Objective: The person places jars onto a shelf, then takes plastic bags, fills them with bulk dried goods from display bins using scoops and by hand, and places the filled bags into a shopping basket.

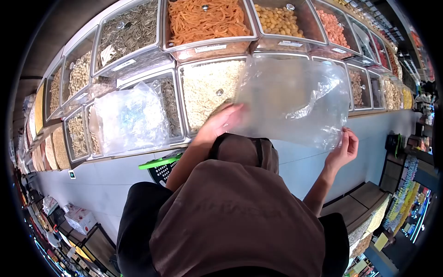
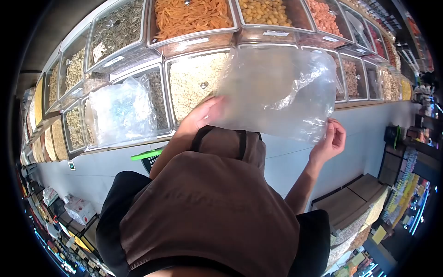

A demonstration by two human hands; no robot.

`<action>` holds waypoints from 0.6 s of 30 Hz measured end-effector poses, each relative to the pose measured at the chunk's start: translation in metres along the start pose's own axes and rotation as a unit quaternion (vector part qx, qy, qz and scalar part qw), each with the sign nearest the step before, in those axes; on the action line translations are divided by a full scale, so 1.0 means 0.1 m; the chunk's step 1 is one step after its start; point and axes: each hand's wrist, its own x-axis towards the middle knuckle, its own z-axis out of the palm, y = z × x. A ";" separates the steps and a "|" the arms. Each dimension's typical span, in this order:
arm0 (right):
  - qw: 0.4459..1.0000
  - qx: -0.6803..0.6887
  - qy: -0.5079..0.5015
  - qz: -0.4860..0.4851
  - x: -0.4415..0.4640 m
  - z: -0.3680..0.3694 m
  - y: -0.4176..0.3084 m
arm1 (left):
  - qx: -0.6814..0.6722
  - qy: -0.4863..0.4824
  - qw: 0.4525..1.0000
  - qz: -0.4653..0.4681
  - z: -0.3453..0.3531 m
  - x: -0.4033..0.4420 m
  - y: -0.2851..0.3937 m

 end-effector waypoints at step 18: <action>0.832 -0.095 -0.546 0.015 -0.18 1.11 0.13 | 0.348 0.101 0.903 0.231 1.41 -0.14 -0.38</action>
